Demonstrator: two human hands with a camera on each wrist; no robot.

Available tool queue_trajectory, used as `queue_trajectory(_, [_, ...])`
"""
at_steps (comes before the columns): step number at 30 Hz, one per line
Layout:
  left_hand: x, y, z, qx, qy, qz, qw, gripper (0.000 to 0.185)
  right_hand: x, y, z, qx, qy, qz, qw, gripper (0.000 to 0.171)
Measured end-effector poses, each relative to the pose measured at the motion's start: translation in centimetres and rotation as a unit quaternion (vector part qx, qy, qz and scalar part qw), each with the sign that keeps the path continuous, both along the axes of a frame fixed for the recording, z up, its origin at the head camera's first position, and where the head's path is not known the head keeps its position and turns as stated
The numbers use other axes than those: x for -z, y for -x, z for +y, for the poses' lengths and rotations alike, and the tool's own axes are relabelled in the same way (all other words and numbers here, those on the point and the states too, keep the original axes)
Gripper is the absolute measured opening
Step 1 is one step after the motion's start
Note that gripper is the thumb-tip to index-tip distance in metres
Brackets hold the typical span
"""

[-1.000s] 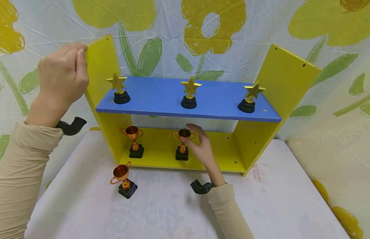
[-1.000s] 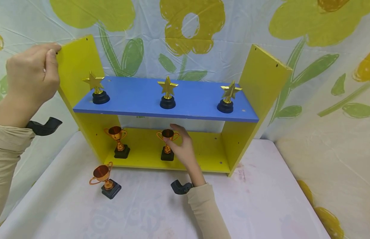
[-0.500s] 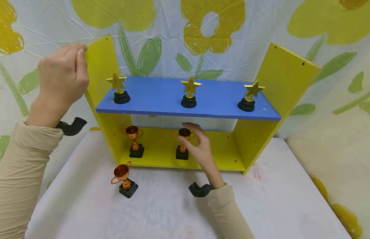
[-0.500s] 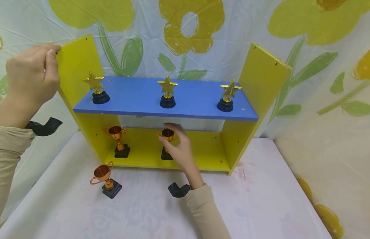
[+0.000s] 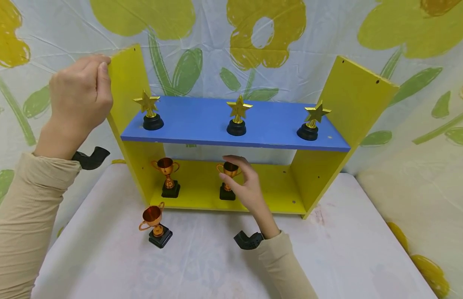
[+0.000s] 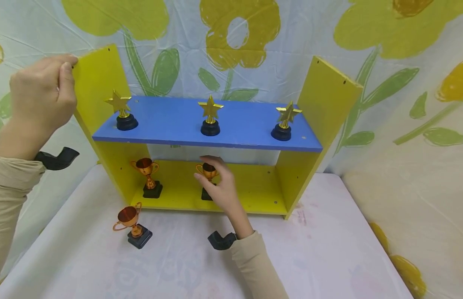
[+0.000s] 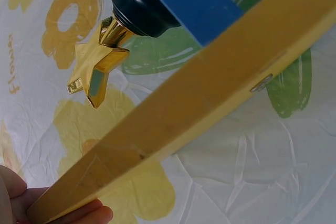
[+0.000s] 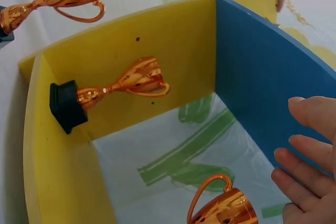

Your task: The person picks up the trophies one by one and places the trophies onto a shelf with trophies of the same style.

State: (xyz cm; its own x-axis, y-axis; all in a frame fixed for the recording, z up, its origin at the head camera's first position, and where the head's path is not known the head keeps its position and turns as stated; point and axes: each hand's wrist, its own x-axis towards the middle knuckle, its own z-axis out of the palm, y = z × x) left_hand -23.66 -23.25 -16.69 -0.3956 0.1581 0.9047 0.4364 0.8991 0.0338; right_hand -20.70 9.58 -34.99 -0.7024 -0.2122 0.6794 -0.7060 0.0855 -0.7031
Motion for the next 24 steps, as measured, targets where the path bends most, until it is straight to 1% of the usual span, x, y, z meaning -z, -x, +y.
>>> queue_trajectory(9, [0.1,0.1,0.0,-0.001,-0.002,-0.003,1.0000,0.042,-0.2,-0.3,-0.5,-0.012,0.005,-0.007,1.000,0.039])
queue_trajectory(16, [0.1,-0.1,0.0,0.001,0.003,-0.005,1.0000,0.042,1.8,1.4,-0.9,-0.027,0.016,0.009,0.999,0.046])
queue_trajectory(20, [0.1,-0.1,0.0,0.002,0.004,-0.005,1.0000,0.042,2.0,1.6,-1.2,-0.037,0.018,0.016,0.999,0.044])
queue_trajectory(24, [0.1,-0.1,0.0,0.003,0.005,-0.006,1.0000,0.042,1.9,1.5,-1.7,-0.042,0.020,0.021,0.999,0.043])
